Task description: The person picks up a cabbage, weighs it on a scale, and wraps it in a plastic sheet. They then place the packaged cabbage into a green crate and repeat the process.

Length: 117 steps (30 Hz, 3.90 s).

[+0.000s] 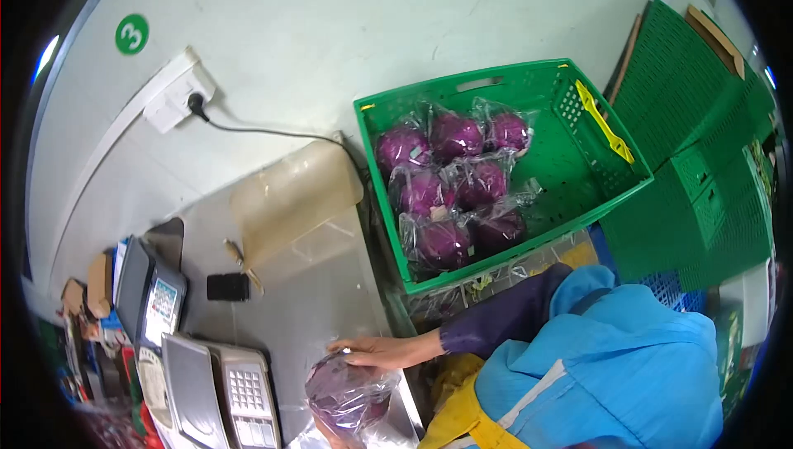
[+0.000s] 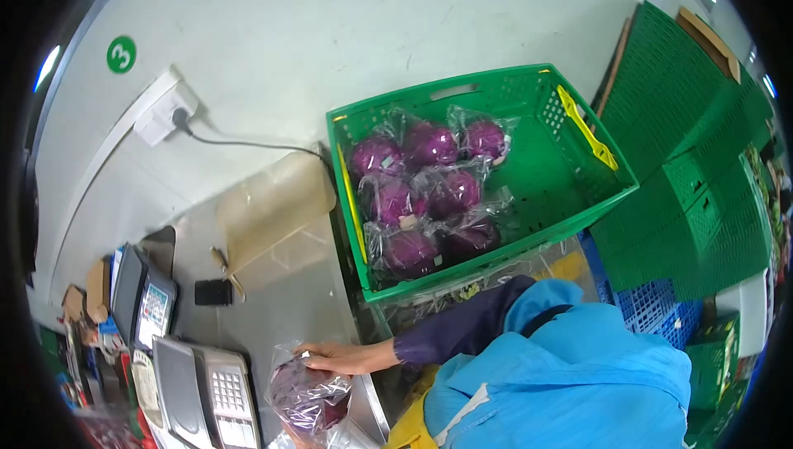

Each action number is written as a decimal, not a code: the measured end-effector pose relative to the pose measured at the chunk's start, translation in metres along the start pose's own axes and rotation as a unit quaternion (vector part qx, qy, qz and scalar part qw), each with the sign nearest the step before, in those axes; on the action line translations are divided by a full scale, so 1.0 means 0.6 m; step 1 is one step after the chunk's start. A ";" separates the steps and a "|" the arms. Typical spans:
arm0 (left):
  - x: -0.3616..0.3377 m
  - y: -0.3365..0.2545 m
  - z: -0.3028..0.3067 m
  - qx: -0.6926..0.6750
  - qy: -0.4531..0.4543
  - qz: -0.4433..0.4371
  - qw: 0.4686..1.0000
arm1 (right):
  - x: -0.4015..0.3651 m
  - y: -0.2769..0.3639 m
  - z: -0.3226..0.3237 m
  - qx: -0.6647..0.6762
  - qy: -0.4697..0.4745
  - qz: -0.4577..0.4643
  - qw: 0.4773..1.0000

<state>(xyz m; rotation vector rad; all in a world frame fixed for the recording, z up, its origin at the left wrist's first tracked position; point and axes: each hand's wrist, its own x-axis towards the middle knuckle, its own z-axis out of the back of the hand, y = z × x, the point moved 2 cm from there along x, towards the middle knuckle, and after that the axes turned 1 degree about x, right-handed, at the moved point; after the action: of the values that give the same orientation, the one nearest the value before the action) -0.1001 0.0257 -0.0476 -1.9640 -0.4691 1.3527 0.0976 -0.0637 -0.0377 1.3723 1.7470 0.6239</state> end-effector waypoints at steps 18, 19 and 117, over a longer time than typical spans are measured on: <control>-0.034 -0.041 -0.260 0.110 0.247 -0.003 0.963 | -0.560 0.168 0.351 0.054 -0.504 0.267 0.820; -0.028 -0.035 -0.251 0.110 0.245 -0.003 0.963 | -0.560 0.174 0.355 0.211 -0.435 0.271 0.832; -0.506 0.012 0.568 -0.438 -0.374 -0.386 0.721 | 0.178 0.189 0.047 -0.874 -0.254 0.212 0.356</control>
<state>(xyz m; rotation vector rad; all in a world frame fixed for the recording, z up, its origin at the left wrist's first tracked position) -0.5318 -0.0574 0.0763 -1.3182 -2.3746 1.3542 0.1748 0.0677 0.0043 0.1082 -0.4112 1.4033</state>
